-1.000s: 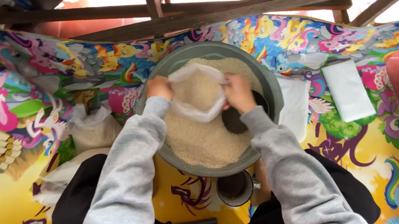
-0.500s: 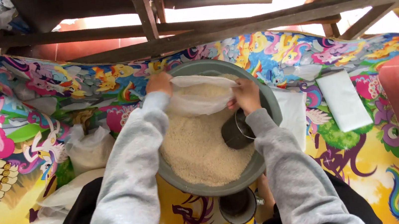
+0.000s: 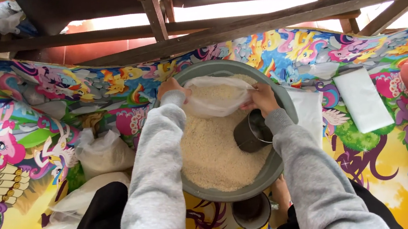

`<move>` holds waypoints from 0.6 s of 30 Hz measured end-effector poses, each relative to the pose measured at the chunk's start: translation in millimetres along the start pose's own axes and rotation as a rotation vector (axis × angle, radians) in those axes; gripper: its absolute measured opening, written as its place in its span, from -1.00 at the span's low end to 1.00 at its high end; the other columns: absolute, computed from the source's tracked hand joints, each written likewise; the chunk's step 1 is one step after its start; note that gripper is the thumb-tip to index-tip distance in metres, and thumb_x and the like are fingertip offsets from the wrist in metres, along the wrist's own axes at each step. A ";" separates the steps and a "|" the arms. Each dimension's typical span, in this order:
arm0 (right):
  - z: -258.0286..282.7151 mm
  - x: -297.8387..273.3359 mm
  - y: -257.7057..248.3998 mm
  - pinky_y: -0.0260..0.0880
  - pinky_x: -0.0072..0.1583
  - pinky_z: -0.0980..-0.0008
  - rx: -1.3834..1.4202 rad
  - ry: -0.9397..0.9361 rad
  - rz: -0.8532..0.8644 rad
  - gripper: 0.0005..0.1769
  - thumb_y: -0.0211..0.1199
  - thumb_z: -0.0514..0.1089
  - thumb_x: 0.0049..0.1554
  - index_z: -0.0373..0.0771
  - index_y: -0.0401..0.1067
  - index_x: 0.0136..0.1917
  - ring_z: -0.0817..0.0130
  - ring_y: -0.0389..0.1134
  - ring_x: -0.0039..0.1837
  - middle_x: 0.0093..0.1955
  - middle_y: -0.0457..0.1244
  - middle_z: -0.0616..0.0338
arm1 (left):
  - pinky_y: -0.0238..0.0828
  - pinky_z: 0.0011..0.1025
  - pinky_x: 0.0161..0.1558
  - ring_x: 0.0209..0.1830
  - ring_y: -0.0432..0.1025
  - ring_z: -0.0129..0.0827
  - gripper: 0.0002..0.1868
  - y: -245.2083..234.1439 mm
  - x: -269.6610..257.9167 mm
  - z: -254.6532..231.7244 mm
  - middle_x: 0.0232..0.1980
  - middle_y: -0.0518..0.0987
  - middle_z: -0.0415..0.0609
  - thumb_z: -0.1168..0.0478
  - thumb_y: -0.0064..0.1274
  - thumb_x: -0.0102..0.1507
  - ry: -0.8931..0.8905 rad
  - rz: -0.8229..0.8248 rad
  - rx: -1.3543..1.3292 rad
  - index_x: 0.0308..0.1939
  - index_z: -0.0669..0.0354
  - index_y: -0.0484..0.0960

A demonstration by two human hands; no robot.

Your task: Measuring and bagging rice from a large basin into plastic bags and smaller containers using cups and mugs.

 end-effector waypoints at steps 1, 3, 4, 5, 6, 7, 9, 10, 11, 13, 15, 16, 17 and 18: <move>-0.2 2.3 1.2 0.65 0.01 -0.05 -0.003 -0.001 0.002 -0.41 -0.05 -0.24 0.30 -0.63 -0.01 0.50 -0.16 0.49 -0.09 0.24 0.12 -0.59 | 0.49 0.03 0.02 0.01 0.55 0.10 -0.59 3.5 14.5 8.2 -0.09 0.66 0.18 0.22 0.42 -0.03 -0.002 -0.001 -0.003 -0.14 0.25 0.68; 6.0 6.8 5.1 0.65 -0.04 0.06 0.018 -0.067 0.066 -0.41 -0.09 -0.26 0.31 -0.63 -0.08 0.50 -0.08 0.51 -0.15 -0.10 0.32 -0.49 | 0.53 0.01 0.00 0.06 0.55 0.03 -0.74 3.4 43.7 26.6 -0.04 0.66 0.06 0.13 0.28 0.10 -0.074 -0.099 -0.156 -0.14 0.01 0.71; 6.9 9.2 4.4 0.65 -0.04 0.06 0.019 -0.068 0.062 -0.41 -0.09 -0.26 0.31 -0.63 -0.08 0.50 -0.08 0.51 -0.15 -0.10 0.32 -0.49 | 0.53 0.01 0.00 0.06 0.55 0.03 -0.74 9.3 48.3 35.5 -0.04 0.66 0.06 0.13 0.28 0.10 -0.070 -0.099 -0.155 -0.14 0.01 0.71; 8.7 11.7 4.4 0.64 -0.10 0.06 0.014 -0.075 0.065 -0.41 -0.06 -0.25 0.29 -0.59 -0.06 0.49 -0.11 0.50 -0.17 -0.13 0.31 -0.46 | 0.56 -0.06 -0.05 -0.01 0.57 -0.02 -0.82 9.0 52.5 43.4 -0.13 0.68 -0.01 0.13 0.26 0.09 -0.052 -0.159 -0.185 -0.22 -0.08 0.73; 10.6 14.2 7.7 0.64 -0.16 0.07 0.013 -0.082 0.071 -0.41 -0.02 -0.25 0.27 -0.56 -0.04 0.49 -0.13 0.49 -0.20 -0.16 0.30 -0.43 | 0.59 -0.14 -0.10 -0.07 0.59 -0.07 -0.90 6.0 56.6 54.3 -0.23 0.70 -0.07 0.13 0.23 0.09 -0.035 -0.223 -0.211 -0.30 -0.18 0.75; 9.3 14.7 3.9 0.64 -0.16 0.07 0.017 -0.084 0.070 -0.41 -0.02 -0.25 0.27 -0.56 -0.04 0.49 -0.13 0.49 -0.20 -0.16 0.30 -0.43 | 0.59 -0.14 -0.10 -0.07 0.59 -0.07 -0.90 3.6 47.5 50.7 -0.23 0.70 -0.07 0.13 0.23 0.09 -0.032 -0.225 -0.208 -0.30 -0.18 0.75; 15.3 19.8 -2.1 0.64 -0.19 0.08 -0.060 -0.119 0.036 -0.51 -0.02 -0.27 0.27 -0.52 0.08 0.42 -0.10 0.49 -0.24 -0.20 0.32 -0.39 | 0.59 -0.12 -0.07 -0.07 0.59 -0.05 -0.90 -3.2 32.3 46.8 -0.16 0.71 0.00 0.14 0.22 0.13 -0.040 -0.199 -0.217 -0.27 -0.15 0.76; 10.6 25.4 -2.5 0.64 -0.19 0.08 -0.062 -0.119 0.040 -0.51 -0.02 -0.27 0.27 -0.52 0.08 0.42 -0.10 0.49 -0.24 -0.20 0.32 -0.39 | 0.59 -0.12 -0.07 -0.07 0.59 -0.05 -0.90 -10.1 23.3 42.5 -0.16 0.71 0.00 0.14 0.22 0.13 -0.044 -0.201 -0.219 -0.27 -0.15 0.76; 5.3 31.3 -6.0 0.65 -0.21 0.09 -0.047 -0.114 0.014 -0.53 0.03 -0.27 0.26 -0.52 0.12 0.39 -0.08 0.49 -0.25 -0.20 0.32 -0.40 | 0.58 -0.09 -0.05 -0.06 0.59 -0.01 -0.89 -16.6 14.4 37.0 -0.13 0.70 0.03 0.13 0.20 0.16 -0.042 -0.198 -0.151 -0.24 -0.09 0.74; -1.0 36.3 -8.3 0.66 -0.22 0.10 -0.035 -0.109 -0.015 -0.55 0.07 -0.28 0.25 -0.53 0.16 0.35 -0.07 0.49 -0.27 -0.20 0.32 -0.42 | 0.57 -0.06 -0.03 -0.04 0.58 0.02 -0.86 -27.8 -6.6 24.1 -0.10 0.69 0.06 0.12 0.18 0.18 -0.038 -0.193 -0.085 -0.22 -0.03 0.73; -9.3 32.5 0.0 0.66 -0.22 0.05 -0.008 -0.106 -0.001 -0.43 0.07 -0.28 0.24 -0.56 0.02 0.43 -0.11 0.48 -0.24 -0.15 0.30 -0.44 | 0.49 -0.04 0.12 0.14 0.52 -0.03 -0.53 -32.5 -32.5 6.9 0.10 0.63 0.07 -0.09 0.18 0.17 0.036 -0.159 0.097 0.05 0.05 0.61; -5.4 23.3 1.2 0.66 -0.22 0.05 -0.008 -0.108 0.001 -0.43 0.07 -0.28 0.24 -0.56 0.02 0.43 -0.11 0.48 -0.24 -0.15 0.30 -0.44 | 0.49 -0.04 0.12 0.14 0.52 -0.03 -0.53 -31.8 -38.1 4.2 0.10 0.63 0.07 -0.09 0.18 0.17 0.035 -0.161 0.097 0.05 0.05 0.61; 4.0 13.0 1.0 0.65 -0.22 0.10 -0.109 -0.168 -0.018 -0.42 0.13 -0.22 0.22 -0.56 0.07 0.41 -0.04 0.49 -0.24 -0.14 0.32 -0.38 | 0.48 -0.01 0.14 0.26 0.41 0.01 -0.42 -37.1 -46.2 -8.0 0.31 0.39 0.13 -0.04 0.14 0.24 0.128 -0.232 0.086 0.26 0.08 0.40; 9.8 0.3 0.8 0.64 -0.23 0.16 -0.211 -0.223 -0.036 -0.41 0.19 -0.16 0.21 -0.55 0.13 0.38 0.03 0.49 -0.24 -0.12 0.34 -0.31 | 0.47 0.03 0.16 0.38 0.30 0.04 -0.27 -39.3 -57.5 -18.4 0.52 0.16 0.20 0.01 0.10 0.30 0.220 -0.299 0.077 0.47 0.11 0.18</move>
Point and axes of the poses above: each hand's wrist, its own x-axis towards the middle knuckle, its own y-axis out of the palm, z = x × y, the point moved 10 cm from there along x, towards the middle knuckle
